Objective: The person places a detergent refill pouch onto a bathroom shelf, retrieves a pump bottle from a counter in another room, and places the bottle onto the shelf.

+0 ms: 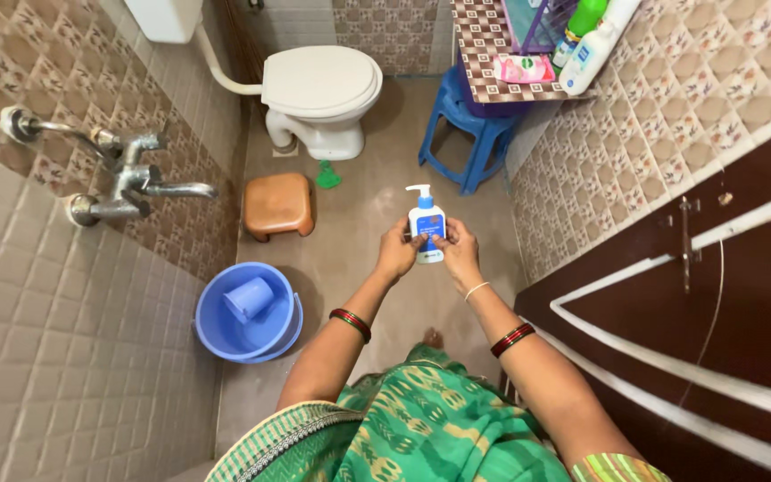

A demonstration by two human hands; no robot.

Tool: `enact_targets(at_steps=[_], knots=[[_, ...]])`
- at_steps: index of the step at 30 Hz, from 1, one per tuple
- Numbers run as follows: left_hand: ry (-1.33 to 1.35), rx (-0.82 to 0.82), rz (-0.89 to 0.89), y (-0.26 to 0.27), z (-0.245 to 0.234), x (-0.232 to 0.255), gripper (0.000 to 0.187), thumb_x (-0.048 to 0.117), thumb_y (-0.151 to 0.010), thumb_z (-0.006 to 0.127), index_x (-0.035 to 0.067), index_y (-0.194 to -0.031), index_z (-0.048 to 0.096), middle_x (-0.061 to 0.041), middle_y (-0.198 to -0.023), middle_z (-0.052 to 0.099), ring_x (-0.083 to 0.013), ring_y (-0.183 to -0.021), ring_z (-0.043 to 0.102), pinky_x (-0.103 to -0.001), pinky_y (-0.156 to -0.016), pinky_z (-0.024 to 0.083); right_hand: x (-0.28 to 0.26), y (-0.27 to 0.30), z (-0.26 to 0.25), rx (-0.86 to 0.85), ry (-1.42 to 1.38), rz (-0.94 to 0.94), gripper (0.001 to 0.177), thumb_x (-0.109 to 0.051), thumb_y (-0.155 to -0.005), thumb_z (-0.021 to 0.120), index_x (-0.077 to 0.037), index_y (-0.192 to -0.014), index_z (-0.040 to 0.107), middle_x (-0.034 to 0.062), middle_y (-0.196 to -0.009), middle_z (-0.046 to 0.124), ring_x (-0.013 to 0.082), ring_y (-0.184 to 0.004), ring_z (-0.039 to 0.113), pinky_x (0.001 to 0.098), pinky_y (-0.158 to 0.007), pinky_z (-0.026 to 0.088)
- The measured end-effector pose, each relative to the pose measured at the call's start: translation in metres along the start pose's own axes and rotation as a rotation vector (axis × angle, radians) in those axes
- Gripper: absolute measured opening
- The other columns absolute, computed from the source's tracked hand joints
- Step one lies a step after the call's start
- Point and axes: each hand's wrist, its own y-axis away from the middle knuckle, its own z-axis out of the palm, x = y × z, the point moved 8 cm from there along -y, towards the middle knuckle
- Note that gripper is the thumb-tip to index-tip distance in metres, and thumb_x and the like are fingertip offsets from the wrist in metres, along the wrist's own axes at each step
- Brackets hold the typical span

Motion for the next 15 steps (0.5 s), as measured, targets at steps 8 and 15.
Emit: enact_targets(at_steps=[8,15], knots=[[-0.101,0.044,0.061,-0.122,0.017,-0.001,0.05,0.01,-0.088,0.075,-0.002,-0.133,0.058,-0.019,-0.119,0.073,-0.0266,-0.106,0.073,-0.038,-0.091,0.059,0.005,-0.118,-0.017,-0.01,0.023,0.013,0.046,0.002,-0.092,0.064,0.001,-0.136,0.054,0.0173,-0.125,0.071,0.0198,-0.111,0.068,0.0317,-0.095,0.055],[-0.083,0.093,-0.022,-0.207,0.038,0.009,0.051,0.012,-0.084,0.079,-0.003,-0.126,0.054,-0.021,-0.114,0.072,-0.0256,-0.103,0.073,-0.037,-0.087,0.059,-0.012,-0.22,-0.036,-0.066,0.045,-0.086,0.039,0.001,-0.095,0.063,0.002,-0.134,0.056,0.0139,-0.126,0.07,0.0185,-0.115,0.067,0.0311,-0.098,0.053]])
